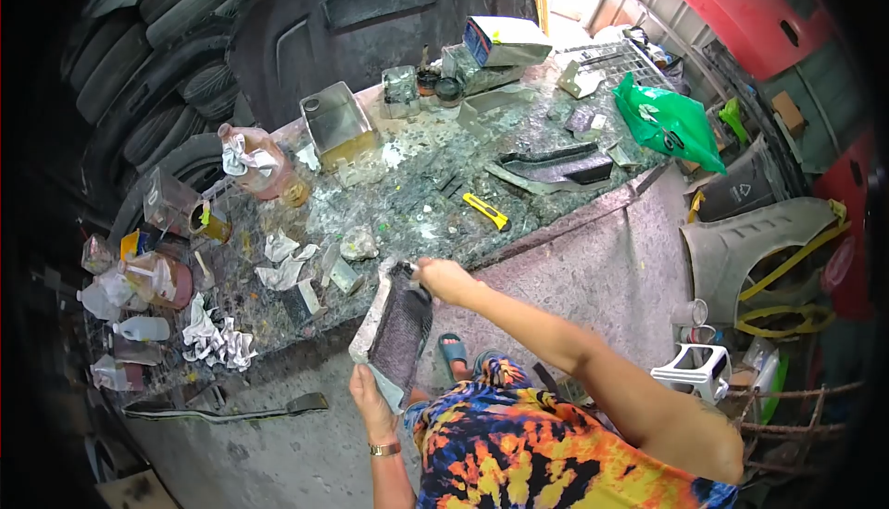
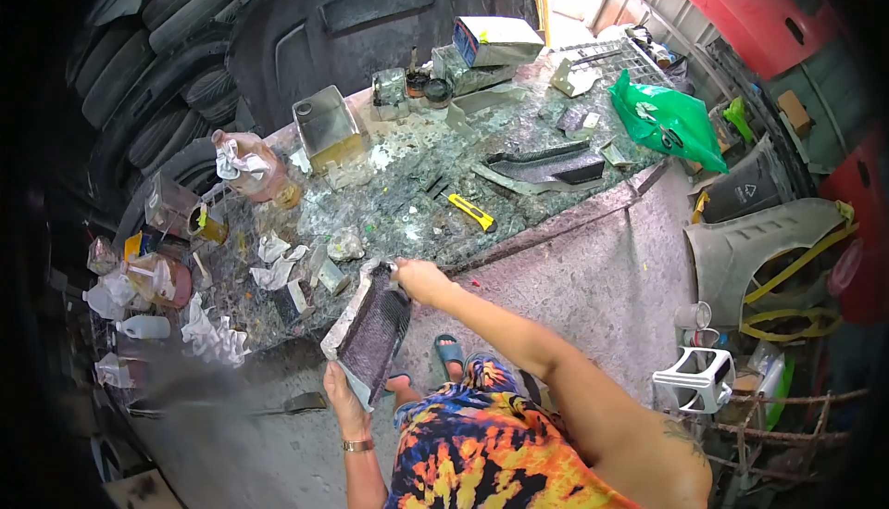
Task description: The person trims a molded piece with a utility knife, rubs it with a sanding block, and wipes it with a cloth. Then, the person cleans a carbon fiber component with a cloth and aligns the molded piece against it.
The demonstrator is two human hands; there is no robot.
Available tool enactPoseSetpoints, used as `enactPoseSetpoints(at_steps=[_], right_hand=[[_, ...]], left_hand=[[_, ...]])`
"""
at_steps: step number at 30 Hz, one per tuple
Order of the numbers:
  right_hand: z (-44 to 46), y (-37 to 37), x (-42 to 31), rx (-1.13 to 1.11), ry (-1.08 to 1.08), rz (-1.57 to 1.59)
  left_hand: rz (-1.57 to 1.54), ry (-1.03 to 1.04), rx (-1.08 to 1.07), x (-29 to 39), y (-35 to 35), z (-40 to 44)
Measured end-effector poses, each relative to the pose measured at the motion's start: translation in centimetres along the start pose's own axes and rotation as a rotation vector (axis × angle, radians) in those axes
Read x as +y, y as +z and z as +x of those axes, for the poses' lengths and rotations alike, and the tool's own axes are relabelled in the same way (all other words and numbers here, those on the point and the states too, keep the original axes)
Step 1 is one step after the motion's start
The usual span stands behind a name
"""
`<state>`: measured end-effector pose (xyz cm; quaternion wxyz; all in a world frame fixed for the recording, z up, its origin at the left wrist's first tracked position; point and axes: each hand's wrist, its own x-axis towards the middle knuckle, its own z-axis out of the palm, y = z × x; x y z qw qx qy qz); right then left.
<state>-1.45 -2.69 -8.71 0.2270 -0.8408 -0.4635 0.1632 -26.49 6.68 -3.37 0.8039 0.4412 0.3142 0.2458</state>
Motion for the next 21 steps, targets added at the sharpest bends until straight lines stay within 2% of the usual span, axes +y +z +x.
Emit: enactPoseSetpoints(at_steps=[2,4,6,7,8,10,11,12,14,18,21], right_hand=[[-1.5,2.8,0.0,-0.070,-0.138,-0.116],[-4.1,1.0,0.3,-0.085,-0.160,-0.056],[-6.2,-0.7,1.1,-0.212,-0.244,0.266],[-6.3,-1.8,0.8,-0.231,-0.111,0.256],[-5.9,-2.1,0.5,-0.225,-0.106,0.257],[-4.3,-2.0,-0.5,0.041,0.098,0.233],[-3.8,0.1,0.4,0.072,0.017,0.185],[-4.1,0.5,-0.3,0.076,0.021,0.193],[-4.9,1.3,-1.4,-0.063,-0.004,0.101],[-7.7,0.1,-4.3,0.083,-0.143,-0.005],[-9.0,-0.3,-6.6,0.119,-0.129,-0.140]], left_hand=[[-0.025,0.007,-0.026,0.6,0.0,-0.1],[-0.038,0.020,0.009,0.2,0.1,0.1],[-0.042,0.014,0.050,-0.1,-0.1,-0.4],[-0.054,0.015,0.046,0.0,0.1,-0.2],[-0.069,0.020,0.038,0.1,0.4,0.0],[-0.076,0.008,0.029,0.6,1.1,-0.1],[-0.081,-0.004,0.031,0.8,1.3,-0.3],[-0.071,-0.007,0.029,1.0,1.4,-0.4],[-0.060,-0.036,0.008,1.3,1.7,-0.4],[-0.032,-0.074,0.085,1.7,2.5,-0.7],[-0.041,-0.074,0.111,1.9,3.4,-0.6]])
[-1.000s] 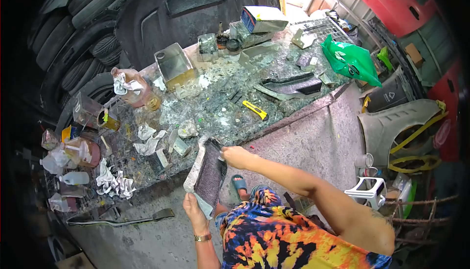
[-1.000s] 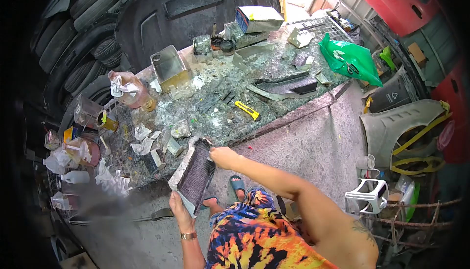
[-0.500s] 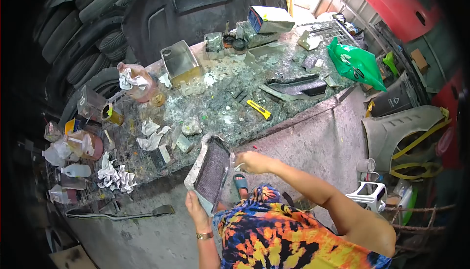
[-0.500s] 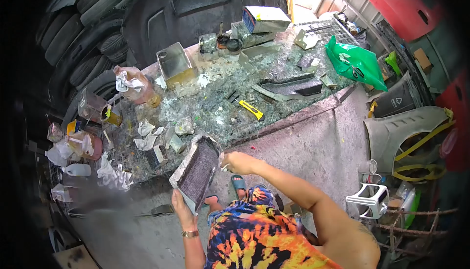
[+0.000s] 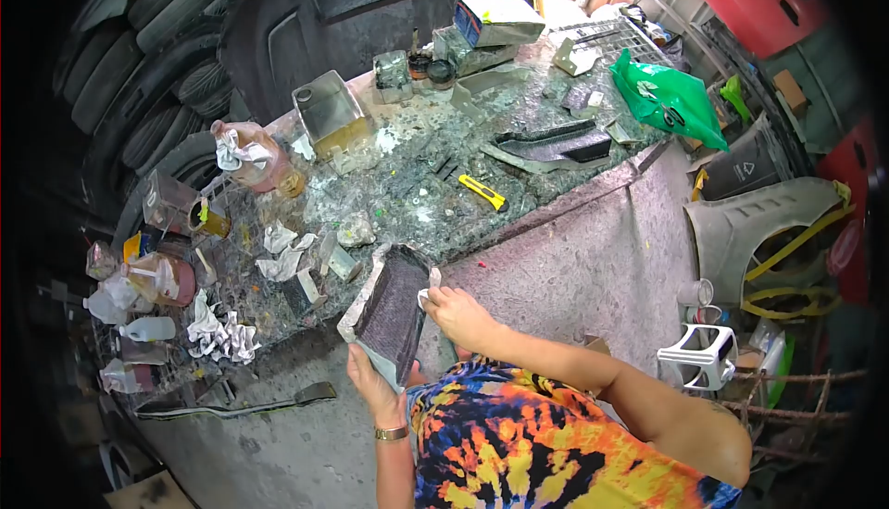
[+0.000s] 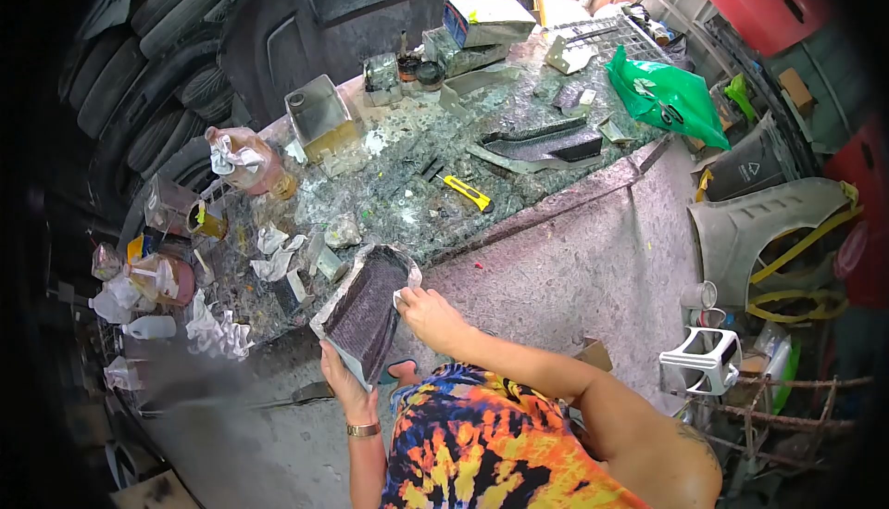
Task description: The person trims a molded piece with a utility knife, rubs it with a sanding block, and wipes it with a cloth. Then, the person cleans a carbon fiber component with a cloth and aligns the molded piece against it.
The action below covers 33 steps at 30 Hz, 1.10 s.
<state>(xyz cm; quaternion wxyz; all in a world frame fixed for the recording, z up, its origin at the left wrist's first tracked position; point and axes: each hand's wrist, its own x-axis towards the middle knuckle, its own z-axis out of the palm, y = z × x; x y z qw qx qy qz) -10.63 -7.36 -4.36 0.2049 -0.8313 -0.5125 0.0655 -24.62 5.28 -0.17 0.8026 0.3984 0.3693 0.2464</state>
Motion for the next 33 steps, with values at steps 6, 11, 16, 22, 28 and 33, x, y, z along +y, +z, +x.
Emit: enactPoseSetpoints(at_steps=[6,11,16,22,28,33], right_hand=[[-1.7,-1.5,-1.5,-0.001,0.036,-0.147],[-3.0,-2.3,-2.6,-0.050,0.002,-0.031],[-3.5,-4.9,-0.4,-0.110,-0.019,0.579],[-0.2,-3.4,0.9,0.138,0.105,0.139],[-2.9,-1.2,-2.1,0.101,0.023,0.150],[-3.8,-3.5,-3.6,0.017,0.106,0.374]], left_hand=[[-0.019,0.100,-0.040,-1.4,2.4,0.0],[-0.012,0.116,-0.039,-1.7,2.8,0.0],[-0.017,0.100,-0.077,-1.5,1.4,0.2],[-0.004,0.058,-0.028,-1.3,1.3,0.1],[-0.007,0.098,-0.038,-1.2,2.9,0.1],[0.045,0.113,-0.067,-1.6,3.1,0.3]])
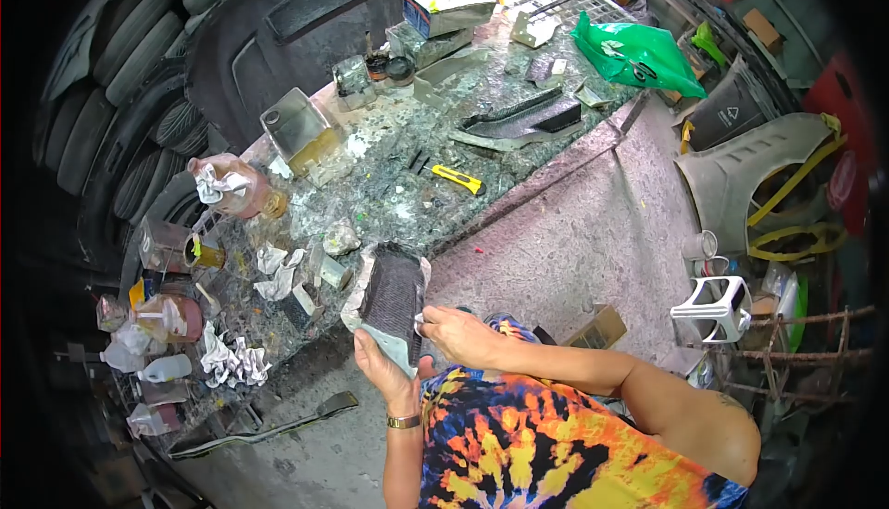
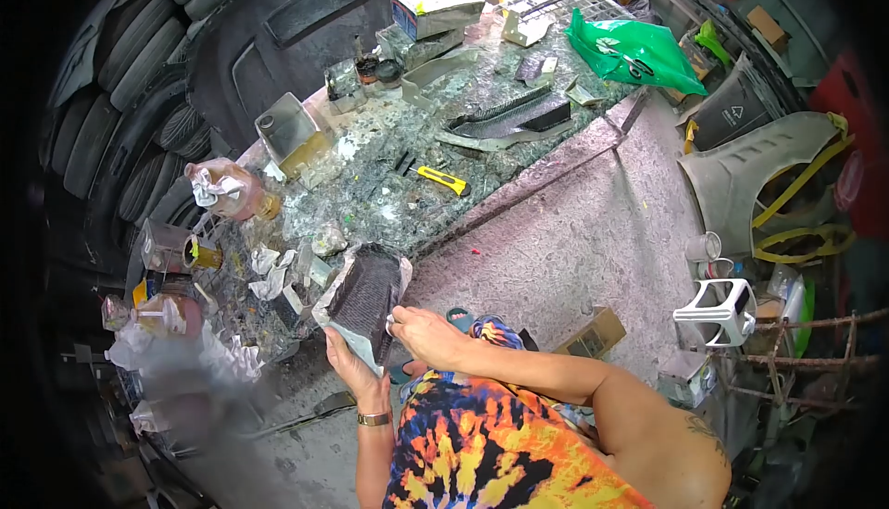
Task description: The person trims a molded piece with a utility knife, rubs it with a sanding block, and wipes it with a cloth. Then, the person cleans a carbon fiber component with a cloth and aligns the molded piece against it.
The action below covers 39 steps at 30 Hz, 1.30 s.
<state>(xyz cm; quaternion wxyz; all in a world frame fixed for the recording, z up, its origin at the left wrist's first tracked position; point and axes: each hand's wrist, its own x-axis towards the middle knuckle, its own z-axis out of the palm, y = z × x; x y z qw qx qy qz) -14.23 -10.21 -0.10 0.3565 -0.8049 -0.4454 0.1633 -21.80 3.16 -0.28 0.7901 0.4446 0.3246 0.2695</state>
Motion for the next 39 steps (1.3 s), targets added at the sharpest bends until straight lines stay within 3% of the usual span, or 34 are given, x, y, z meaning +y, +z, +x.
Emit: enactPoseSetpoints(at_steps=[4,6,8,10,12,18,20,21,31,34,38,39], right_hand=[[-0.7,-1.9,-1.2,-0.062,-0.139,0.107],[-0.6,-5.4,-2.6,-0.236,-0.146,0.650],[0.3,-4.8,0.5,-0.025,-0.201,0.566],[1.1,-5.2,3.1,-0.034,0.408,1.097],[1.9,-4.5,5.8,0.041,0.476,1.197],[4.6,2.2,6.9,0.332,0.506,1.081],[4.6,4.3,7.3,0.426,0.333,0.411],[4.2,2.6,5.9,0.353,0.316,0.371],[2.1,0.7,3.4,0.257,0.248,0.263],[1.2,0.2,2.2,0.110,0.210,0.163],[0.9,0.2,3.1,0.071,0.054,0.362],[0.9,-0.4,3.7,-0.031,0.013,0.510]], left_hand=[[-0.018,-0.002,-0.002,-0.3,-0.2,0.3],[-0.003,-0.035,0.061,-0.2,-1.0,0.3],[-0.009,0.001,0.025,-0.3,-1.1,0.6],[-0.027,-0.033,0.146,0.1,-0.8,0.6],[-0.018,-0.064,0.133,0.6,-1.0,0.6],[-0.001,-0.046,0.120,0.7,-0.3,0.6],[0.031,-0.062,0.165,0.6,0.3,0.4],[0.032,-0.062,0.161,0.5,0.5,0.4],[0.053,-0.048,0.037,0.8,1.4,-0.2],[0.051,-0.046,0.038,0.9,1.4,-0.1],[0.005,-0.049,0.016,0.7,0.9,0.1],[0.007,-0.047,0.014,0.7,0.9,0.2]])
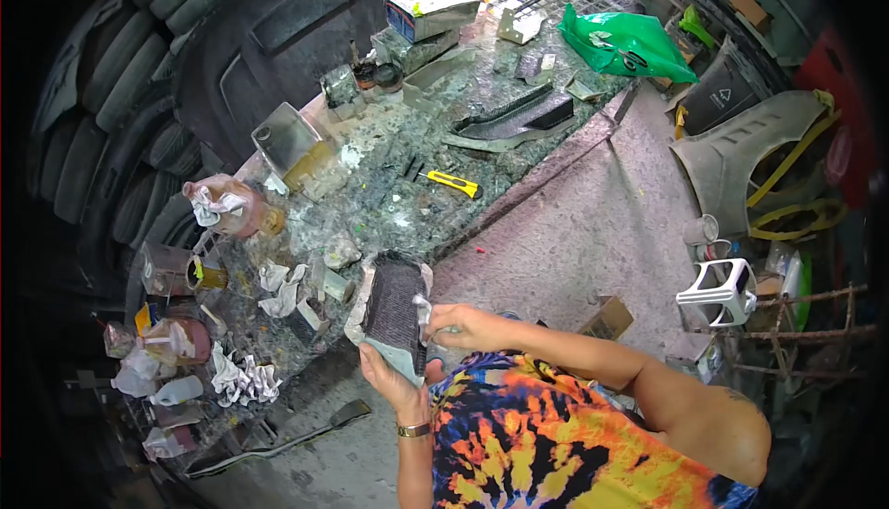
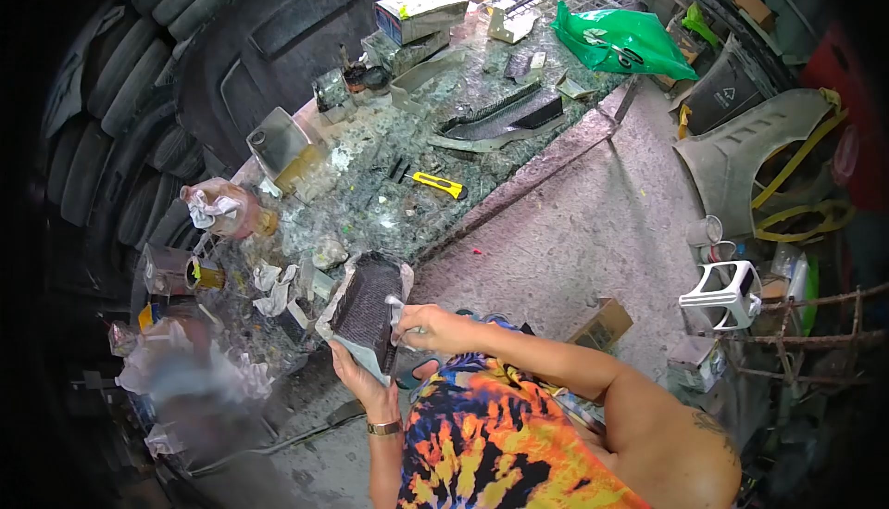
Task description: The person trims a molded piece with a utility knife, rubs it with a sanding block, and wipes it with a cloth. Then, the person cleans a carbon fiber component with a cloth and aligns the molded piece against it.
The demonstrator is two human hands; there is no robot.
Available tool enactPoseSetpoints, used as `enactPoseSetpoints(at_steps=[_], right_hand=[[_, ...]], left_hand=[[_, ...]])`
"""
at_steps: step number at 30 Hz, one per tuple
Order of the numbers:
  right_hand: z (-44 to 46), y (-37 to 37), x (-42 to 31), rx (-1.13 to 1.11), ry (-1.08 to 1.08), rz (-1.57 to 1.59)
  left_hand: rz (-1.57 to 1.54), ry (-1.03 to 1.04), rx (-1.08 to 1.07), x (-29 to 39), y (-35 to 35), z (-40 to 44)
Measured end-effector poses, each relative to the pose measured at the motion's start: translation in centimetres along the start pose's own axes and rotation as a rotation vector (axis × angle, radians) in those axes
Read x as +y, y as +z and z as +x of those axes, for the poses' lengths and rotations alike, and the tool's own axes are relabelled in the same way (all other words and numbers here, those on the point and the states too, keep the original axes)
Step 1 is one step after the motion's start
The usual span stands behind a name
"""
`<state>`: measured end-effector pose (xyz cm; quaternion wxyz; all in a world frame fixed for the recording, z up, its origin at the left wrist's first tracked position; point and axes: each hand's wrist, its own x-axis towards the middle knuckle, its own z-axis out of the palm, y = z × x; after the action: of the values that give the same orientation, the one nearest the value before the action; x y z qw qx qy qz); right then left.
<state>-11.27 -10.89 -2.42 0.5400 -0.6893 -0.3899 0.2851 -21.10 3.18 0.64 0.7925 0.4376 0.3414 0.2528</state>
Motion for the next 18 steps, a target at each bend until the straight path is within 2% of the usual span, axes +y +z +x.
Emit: enactPoseSetpoints(at_steps=[1,3,5,6,8,10,11,13,15,17,18], right_hand=[[0.0,-0.9,-0.1,-0.110,-0.015,0.146],[-0.2,-2.2,0.1,-0.111,0.025,0.254],[-0.5,-3.2,1.4,0.157,0.045,0.365],[-0.6,-3.9,1.1,0.147,0.253,0.610],[-0.2,-3.9,3.8,0.176,0.296,0.706],[0.5,-3.2,3.8,0.265,0.423,0.823],[0.8,-2.8,3.7,0.256,0.421,0.823],[1.5,-2.3,2.0,0.312,0.518,0.233],[1.7,-1.4,1.7,0.330,0.437,0.153],[1.8,-0.7,1.6,0.392,0.047,-0.142],[1.7,-0.8,1.0,0.321,0.042,-0.144]], left_hand=[[0.011,0.004,0.052,0.0,0.0,0.0],[0.018,0.010,0.103,0.0,-0.1,0.1],[-0.021,-0.002,0.090,0.3,-0.7,0.4],[-0.035,-0.007,0.086,0.3,-1.0,0.5],[-0.050,0.002,0.074,0.0,-1.1,0.7],[-0.060,0.020,0.070,0.0,-1.4,0.9],[-0.058,0.014,0.077,-0.1,-1.4,0.9],[-0.057,0.006,0.085,-0.2,-1.4,0.8],[-0.051,-0.015,0.094,-0.2,-1.3,0.7],[-0.044,-0.015,0.098,-0.1,-1.1,0.5],[-0.036,-0.019,0.099,-0.1,-1.0,0.4]])
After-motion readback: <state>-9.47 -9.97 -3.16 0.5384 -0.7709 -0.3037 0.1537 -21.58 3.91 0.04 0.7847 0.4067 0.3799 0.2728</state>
